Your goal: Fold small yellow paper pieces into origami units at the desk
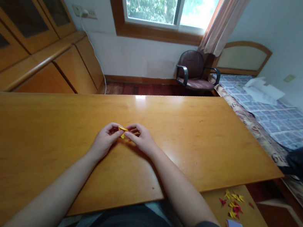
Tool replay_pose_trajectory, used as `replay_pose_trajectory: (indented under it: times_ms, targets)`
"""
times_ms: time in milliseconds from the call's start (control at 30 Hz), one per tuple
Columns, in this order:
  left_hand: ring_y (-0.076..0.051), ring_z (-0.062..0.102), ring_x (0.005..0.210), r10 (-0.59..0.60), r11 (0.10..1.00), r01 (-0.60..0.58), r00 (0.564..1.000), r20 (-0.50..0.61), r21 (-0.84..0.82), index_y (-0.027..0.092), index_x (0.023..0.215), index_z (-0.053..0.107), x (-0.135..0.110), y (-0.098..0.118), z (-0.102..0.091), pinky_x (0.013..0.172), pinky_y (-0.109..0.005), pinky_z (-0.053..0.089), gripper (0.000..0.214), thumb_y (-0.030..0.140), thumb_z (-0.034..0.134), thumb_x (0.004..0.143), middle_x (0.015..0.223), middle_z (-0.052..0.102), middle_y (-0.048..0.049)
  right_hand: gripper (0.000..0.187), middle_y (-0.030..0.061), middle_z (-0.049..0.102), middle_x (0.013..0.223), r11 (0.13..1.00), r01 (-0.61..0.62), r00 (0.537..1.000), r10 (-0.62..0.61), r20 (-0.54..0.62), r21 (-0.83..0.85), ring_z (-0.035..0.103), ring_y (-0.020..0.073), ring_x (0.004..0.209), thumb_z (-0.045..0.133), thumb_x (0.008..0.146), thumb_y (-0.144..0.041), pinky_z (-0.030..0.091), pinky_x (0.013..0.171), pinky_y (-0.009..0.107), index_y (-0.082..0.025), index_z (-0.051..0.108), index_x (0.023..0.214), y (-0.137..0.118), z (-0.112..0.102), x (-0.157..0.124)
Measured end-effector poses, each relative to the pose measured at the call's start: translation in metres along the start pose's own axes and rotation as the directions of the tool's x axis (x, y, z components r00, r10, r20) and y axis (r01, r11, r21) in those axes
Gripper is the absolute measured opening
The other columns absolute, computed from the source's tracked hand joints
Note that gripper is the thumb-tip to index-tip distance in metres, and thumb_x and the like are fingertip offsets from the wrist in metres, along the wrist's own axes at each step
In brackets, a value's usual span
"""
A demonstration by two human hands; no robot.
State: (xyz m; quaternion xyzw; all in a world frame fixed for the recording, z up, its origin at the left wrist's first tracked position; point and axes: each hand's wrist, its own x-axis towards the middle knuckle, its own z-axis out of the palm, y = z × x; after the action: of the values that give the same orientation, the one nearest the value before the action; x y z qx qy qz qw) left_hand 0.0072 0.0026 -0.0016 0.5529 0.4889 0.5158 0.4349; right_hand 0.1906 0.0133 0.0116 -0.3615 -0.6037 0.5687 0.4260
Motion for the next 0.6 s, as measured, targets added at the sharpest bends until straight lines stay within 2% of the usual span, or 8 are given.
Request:
replay_pose_trajectory:
  times_ms: [167, 333, 467, 600]
  targets:
    - [-0.019, 0.066, 0.085, 0.026, 0.997, -0.023, 0.999, -0.038, 0.080, 0.020, 0.089, 0.063, -0.0016, 0.0012, 0.0015, 0.082, -0.030, 0.051, 0.023, 0.039, 0.072, 0.079, 0.087, 0.068, -0.0013, 0.034, 0.0044, 0.065, 0.099, 0.985, 0.022, 0.997, -0.033, -0.063, -0.169, 0.062, 0.0166, 0.089, 0.076, 0.077, -0.041, 0.051, 0.075, 0.029, -0.020, 0.061, 0.099, 0.0013, 0.0048, 0.0009]
    - [-0.019, 0.068, 0.085, -0.007, 0.999, 0.008, 1.000, -0.026, 0.047, 0.021, 0.089, 0.060, -0.0026, 0.0031, 0.0034, 0.082, -0.031, 0.053, 0.022, 0.038, 0.070, 0.079, 0.087, 0.068, -0.0004, 0.019, 0.0023, 0.064, 0.092, 0.972, 0.034, 0.994, -0.058, -0.097, -0.233, 0.061, 0.0135, 0.077, 0.068, 0.079, -0.026, 0.051, 0.068, 0.027, -0.020, 0.059, 0.095, 0.0055, 0.0069, 0.0031]
    - [-0.018, 0.067, 0.084, -0.013, 1.000, 0.013, 0.999, -0.038, -0.001, 0.021, 0.088, 0.057, -0.0028, 0.0064, 0.0055, 0.082, -0.032, 0.055, 0.021, 0.036, 0.068, 0.078, 0.087, 0.065, 0.0005, 0.012, 0.0024, 0.065, 0.091, 0.942, 0.103, 0.980, -0.151, -0.129, -0.320, 0.062, 0.0145, 0.079, 0.063, 0.080, -0.021, 0.051, 0.071, 0.028, -0.020, 0.061, 0.092, 0.0060, 0.0057, 0.0031]
    - [-0.017, 0.067, 0.088, 0.013, 1.000, -0.015, 0.998, -0.064, -0.019, 0.021, 0.094, 0.059, -0.0027, 0.0071, 0.0065, 0.085, -0.031, 0.056, 0.022, 0.033, 0.069, 0.078, 0.092, 0.064, -0.0002, 0.008, 0.0036, 0.066, 0.089, 0.897, 0.176, 0.966, -0.237, -0.106, -0.405, 0.062, 0.0160, 0.078, 0.062, 0.084, -0.021, 0.051, 0.073, 0.030, -0.021, 0.063, 0.092, 0.0039, 0.0041, 0.0014]
